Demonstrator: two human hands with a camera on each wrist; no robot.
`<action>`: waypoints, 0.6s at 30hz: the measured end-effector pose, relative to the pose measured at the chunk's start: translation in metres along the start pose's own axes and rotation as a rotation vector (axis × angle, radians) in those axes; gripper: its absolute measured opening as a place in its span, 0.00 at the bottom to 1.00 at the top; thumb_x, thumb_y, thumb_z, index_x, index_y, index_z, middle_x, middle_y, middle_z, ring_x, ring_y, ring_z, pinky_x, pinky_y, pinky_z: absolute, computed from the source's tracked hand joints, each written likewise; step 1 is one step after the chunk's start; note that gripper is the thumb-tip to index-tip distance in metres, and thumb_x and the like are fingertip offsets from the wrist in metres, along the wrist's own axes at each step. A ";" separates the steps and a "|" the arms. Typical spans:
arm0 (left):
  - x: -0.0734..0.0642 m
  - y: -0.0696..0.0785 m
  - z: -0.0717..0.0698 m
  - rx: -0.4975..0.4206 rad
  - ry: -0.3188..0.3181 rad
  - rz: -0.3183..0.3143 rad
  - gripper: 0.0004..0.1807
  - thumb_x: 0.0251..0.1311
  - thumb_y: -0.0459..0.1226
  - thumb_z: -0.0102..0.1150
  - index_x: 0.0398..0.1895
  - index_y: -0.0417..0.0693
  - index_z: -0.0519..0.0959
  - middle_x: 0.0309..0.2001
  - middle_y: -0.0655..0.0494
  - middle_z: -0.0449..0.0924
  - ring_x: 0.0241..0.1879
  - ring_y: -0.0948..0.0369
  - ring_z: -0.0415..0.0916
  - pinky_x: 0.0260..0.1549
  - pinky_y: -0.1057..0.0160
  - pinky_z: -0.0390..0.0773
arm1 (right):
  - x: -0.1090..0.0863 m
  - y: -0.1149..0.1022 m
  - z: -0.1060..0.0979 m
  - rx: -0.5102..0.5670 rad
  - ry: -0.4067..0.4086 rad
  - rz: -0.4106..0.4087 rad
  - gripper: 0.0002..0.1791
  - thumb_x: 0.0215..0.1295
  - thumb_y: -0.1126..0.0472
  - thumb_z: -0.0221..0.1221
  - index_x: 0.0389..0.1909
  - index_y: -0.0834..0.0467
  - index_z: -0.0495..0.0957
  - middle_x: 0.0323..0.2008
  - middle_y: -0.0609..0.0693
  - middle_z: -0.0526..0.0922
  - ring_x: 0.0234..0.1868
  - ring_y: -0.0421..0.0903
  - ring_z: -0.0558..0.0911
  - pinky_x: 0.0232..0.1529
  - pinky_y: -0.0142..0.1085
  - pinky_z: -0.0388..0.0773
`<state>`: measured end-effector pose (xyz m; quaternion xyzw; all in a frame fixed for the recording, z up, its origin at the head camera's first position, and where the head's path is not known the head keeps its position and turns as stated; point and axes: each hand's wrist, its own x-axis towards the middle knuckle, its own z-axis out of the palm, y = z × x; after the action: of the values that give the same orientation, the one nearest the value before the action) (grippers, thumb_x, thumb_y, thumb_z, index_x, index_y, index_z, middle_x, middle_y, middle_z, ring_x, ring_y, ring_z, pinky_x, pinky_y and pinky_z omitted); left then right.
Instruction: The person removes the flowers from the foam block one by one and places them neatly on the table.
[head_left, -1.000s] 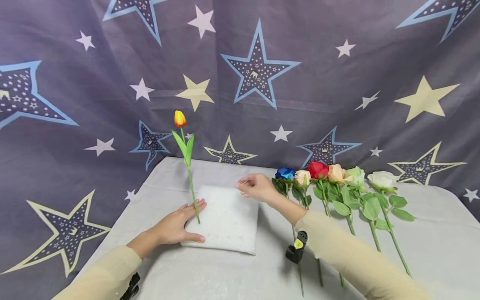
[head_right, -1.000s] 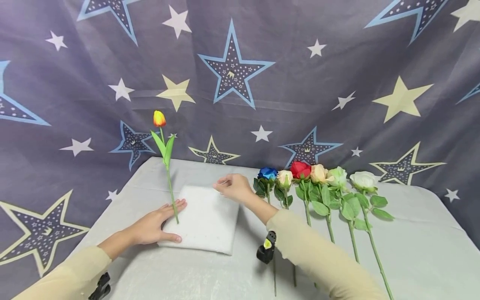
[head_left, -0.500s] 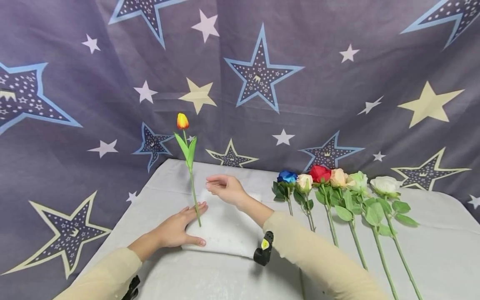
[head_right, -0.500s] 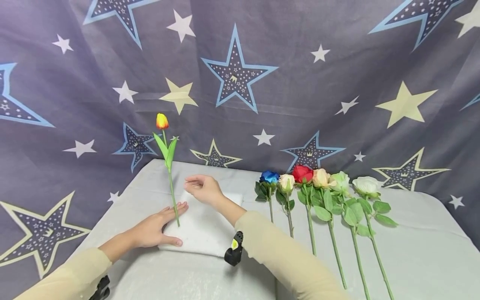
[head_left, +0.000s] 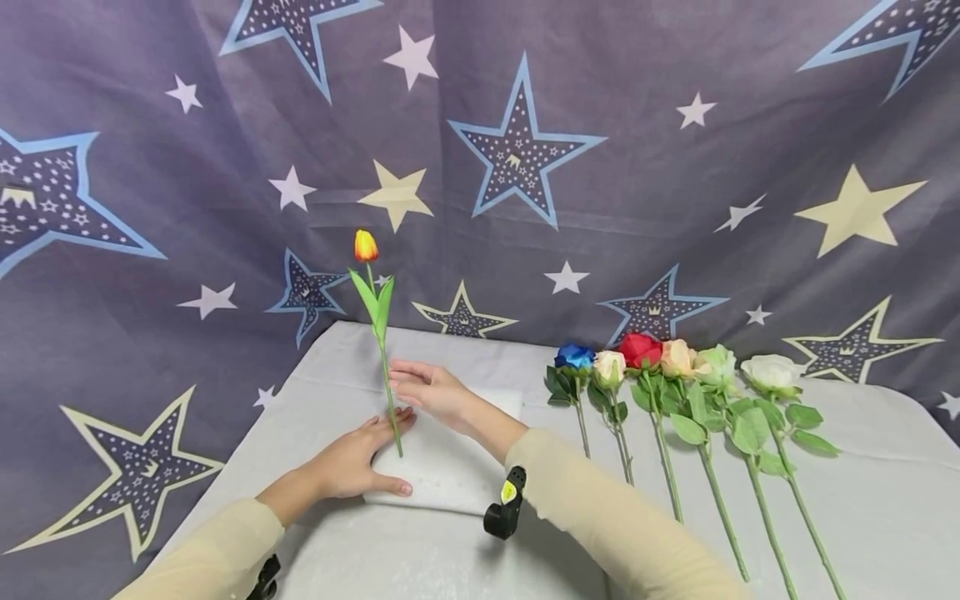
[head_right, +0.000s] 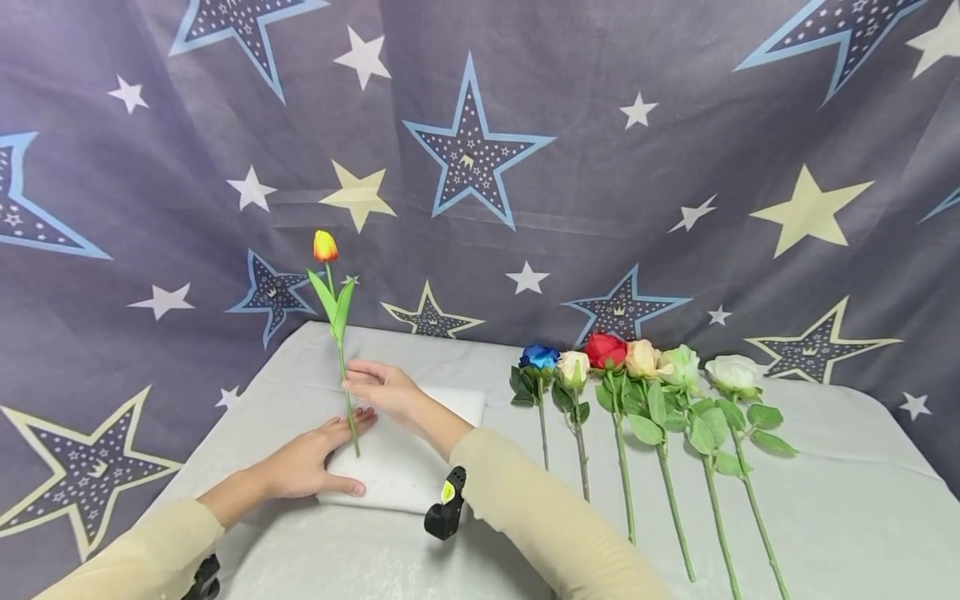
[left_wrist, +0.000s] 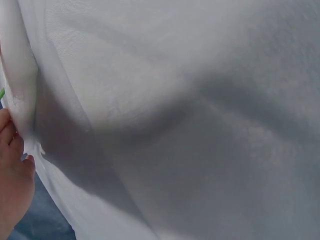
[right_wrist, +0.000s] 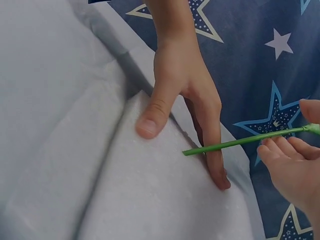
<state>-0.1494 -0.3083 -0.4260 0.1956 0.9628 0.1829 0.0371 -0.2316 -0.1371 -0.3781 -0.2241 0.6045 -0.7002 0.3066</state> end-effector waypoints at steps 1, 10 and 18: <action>0.000 0.000 0.000 0.002 -0.001 -0.007 0.56 0.44 0.67 0.64 0.72 0.45 0.61 0.73 0.46 0.59 0.71 0.38 0.57 0.68 0.37 0.61 | 0.000 0.000 0.001 0.016 -0.004 0.005 0.27 0.69 0.71 0.49 0.69 0.68 0.60 0.69 0.64 0.66 0.70 0.56 0.67 0.71 0.40 0.67; -0.001 0.001 0.000 -0.002 -0.005 -0.026 0.56 0.43 0.66 0.65 0.71 0.44 0.62 0.72 0.41 0.60 0.71 0.36 0.56 0.67 0.37 0.63 | -0.009 0.004 0.008 -0.087 -0.029 -0.043 0.23 0.69 0.68 0.52 0.65 0.67 0.67 0.62 0.66 0.74 0.64 0.57 0.75 0.63 0.35 0.77; 0.000 -0.001 0.000 0.014 0.008 -0.010 0.55 0.44 0.66 0.65 0.71 0.42 0.62 0.72 0.42 0.60 0.71 0.41 0.58 0.68 0.40 0.64 | -0.018 0.004 0.013 -0.195 0.011 -0.099 0.19 0.68 0.65 0.55 0.58 0.66 0.73 0.55 0.64 0.80 0.57 0.57 0.80 0.57 0.31 0.80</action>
<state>-0.1498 -0.3090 -0.4265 0.1905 0.9651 0.1766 0.0328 -0.2092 -0.1342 -0.3787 -0.2787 0.6594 -0.6537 0.2451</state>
